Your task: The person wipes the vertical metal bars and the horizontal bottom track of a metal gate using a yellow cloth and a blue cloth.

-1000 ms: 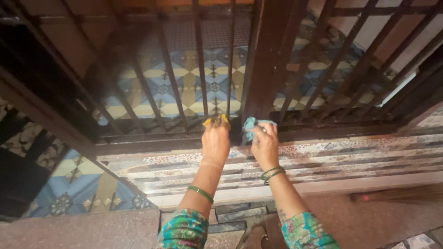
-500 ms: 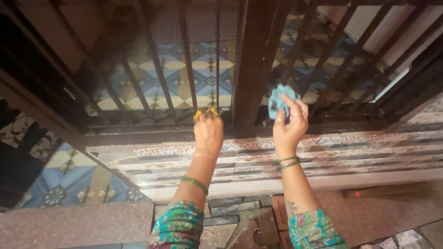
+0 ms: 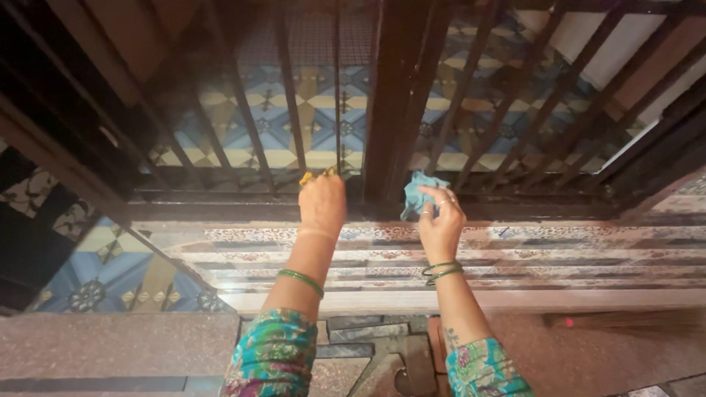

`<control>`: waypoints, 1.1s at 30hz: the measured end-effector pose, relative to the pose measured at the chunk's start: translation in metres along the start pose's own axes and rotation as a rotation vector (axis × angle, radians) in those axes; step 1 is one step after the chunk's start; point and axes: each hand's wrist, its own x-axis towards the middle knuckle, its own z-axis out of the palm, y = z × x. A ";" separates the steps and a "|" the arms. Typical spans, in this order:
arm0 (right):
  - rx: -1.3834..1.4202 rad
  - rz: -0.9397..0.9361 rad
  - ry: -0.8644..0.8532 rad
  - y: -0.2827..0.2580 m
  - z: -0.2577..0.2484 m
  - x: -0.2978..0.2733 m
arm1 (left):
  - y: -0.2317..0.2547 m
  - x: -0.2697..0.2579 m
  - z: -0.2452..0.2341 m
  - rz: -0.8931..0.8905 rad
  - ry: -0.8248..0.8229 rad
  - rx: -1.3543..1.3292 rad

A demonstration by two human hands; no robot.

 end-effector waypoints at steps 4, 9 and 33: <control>-0.047 0.018 -0.095 0.012 -0.020 -0.002 | -0.001 0.003 0.004 -0.021 0.013 0.003; -0.058 -0.026 0.239 0.003 -0.053 0.025 | 0.001 0.002 0.006 -0.043 0.037 0.033; -0.344 0.019 0.016 0.029 -0.072 0.029 | 0.001 0.003 0.004 -0.054 -0.021 0.058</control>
